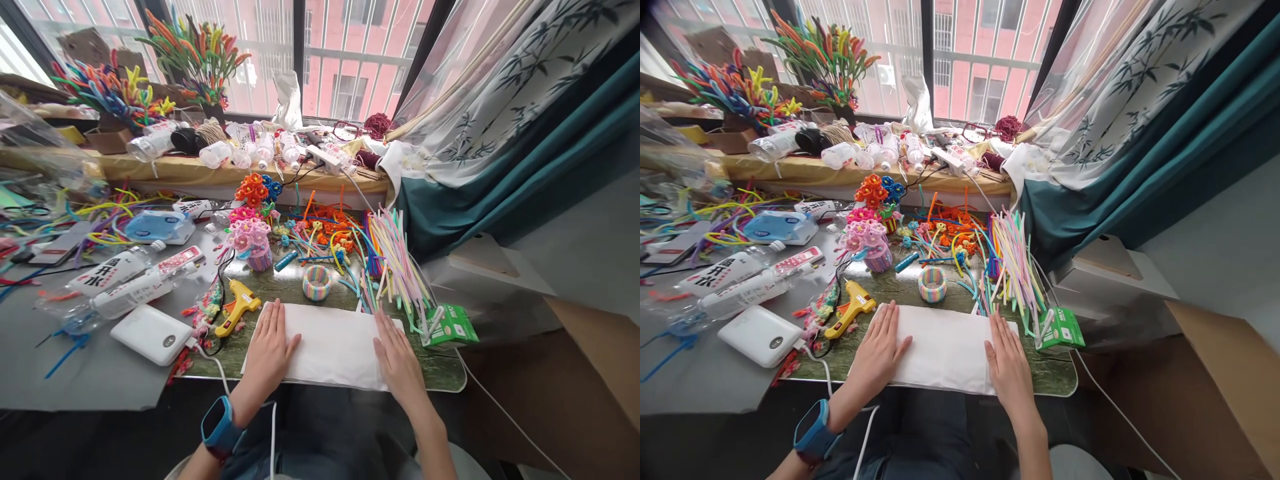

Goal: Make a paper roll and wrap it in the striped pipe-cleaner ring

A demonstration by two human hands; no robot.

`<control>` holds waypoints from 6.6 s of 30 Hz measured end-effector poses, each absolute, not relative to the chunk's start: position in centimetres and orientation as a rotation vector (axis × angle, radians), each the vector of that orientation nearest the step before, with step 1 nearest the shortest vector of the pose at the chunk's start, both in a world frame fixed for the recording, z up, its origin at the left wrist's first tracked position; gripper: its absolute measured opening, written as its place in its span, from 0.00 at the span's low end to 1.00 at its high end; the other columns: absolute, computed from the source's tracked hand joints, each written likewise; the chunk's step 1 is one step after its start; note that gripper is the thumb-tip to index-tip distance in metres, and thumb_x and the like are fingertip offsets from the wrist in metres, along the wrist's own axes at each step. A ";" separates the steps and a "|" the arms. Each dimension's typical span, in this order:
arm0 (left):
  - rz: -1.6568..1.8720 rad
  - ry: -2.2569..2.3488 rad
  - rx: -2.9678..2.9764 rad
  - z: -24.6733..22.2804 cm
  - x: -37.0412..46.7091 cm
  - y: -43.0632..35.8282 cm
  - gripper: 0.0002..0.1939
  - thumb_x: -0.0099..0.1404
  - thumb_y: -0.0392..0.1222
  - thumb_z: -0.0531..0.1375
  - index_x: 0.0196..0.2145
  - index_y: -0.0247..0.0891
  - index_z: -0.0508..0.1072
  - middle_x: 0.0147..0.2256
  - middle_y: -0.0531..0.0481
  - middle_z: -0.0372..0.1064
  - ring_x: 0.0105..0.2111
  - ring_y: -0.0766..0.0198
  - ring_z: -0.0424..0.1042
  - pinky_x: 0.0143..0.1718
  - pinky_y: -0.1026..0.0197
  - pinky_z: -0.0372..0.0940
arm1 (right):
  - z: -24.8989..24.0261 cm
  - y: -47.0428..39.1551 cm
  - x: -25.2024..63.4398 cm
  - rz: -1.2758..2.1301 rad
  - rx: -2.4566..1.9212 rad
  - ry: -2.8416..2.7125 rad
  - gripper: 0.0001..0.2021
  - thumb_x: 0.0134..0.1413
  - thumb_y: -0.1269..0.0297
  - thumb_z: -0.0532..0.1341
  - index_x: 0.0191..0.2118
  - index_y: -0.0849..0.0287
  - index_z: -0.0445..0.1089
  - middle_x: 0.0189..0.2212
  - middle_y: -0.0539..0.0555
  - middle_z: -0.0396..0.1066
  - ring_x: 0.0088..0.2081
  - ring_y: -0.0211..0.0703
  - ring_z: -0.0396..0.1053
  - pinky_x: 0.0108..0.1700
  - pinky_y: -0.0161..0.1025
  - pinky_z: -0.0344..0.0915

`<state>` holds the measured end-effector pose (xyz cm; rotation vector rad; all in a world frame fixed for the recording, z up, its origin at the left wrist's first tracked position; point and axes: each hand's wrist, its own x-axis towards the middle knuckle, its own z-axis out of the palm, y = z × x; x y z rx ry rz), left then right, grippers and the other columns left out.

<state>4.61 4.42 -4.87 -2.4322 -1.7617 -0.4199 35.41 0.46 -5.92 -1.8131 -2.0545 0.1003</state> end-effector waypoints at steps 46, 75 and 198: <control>-0.314 -1.347 -2.788 -2.4 0.6 0.3 0.42 0.68 0.56 0.57 0.71 0.42 0.43 0.67 0.42 0.53 0.66 0.51 0.56 0.64 0.49 0.57 | -5.2 -6.2 34.7 0.004 -1.658 -2.190 0.40 0.58 0.79 0.50 0.73 0.52 0.37 0.68 0.53 0.54 0.68 0.50 0.54 0.65 0.53 0.61; -0.357 -1.120 -3.190 2.6 8.6 0.2 0.59 0.57 0.55 0.68 0.71 0.40 0.35 0.69 0.35 0.47 0.68 0.47 0.49 0.64 0.45 0.57 | 2.9 -4.9 30.9 -0.295 -1.224 -2.068 0.20 0.66 0.78 0.50 0.56 0.58 0.71 0.43 0.56 0.80 0.47 0.44 0.76 0.50 0.41 0.71; -0.161 -2.044 -1.854 7.4 -1.7 6.4 0.17 0.70 0.49 0.50 0.43 0.37 0.74 0.33 0.43 0.74 0.38 0.48 0.70 0.37 0.53 0.57 | -3.4 -0.2 18.3 0.240 -1.565 -2.231 0.31 0.66 0.47 0.53 0.69 0.57 0.55 0.69 0.59 0.50 0.69 0.55 0.51 0.66 0.54 0.55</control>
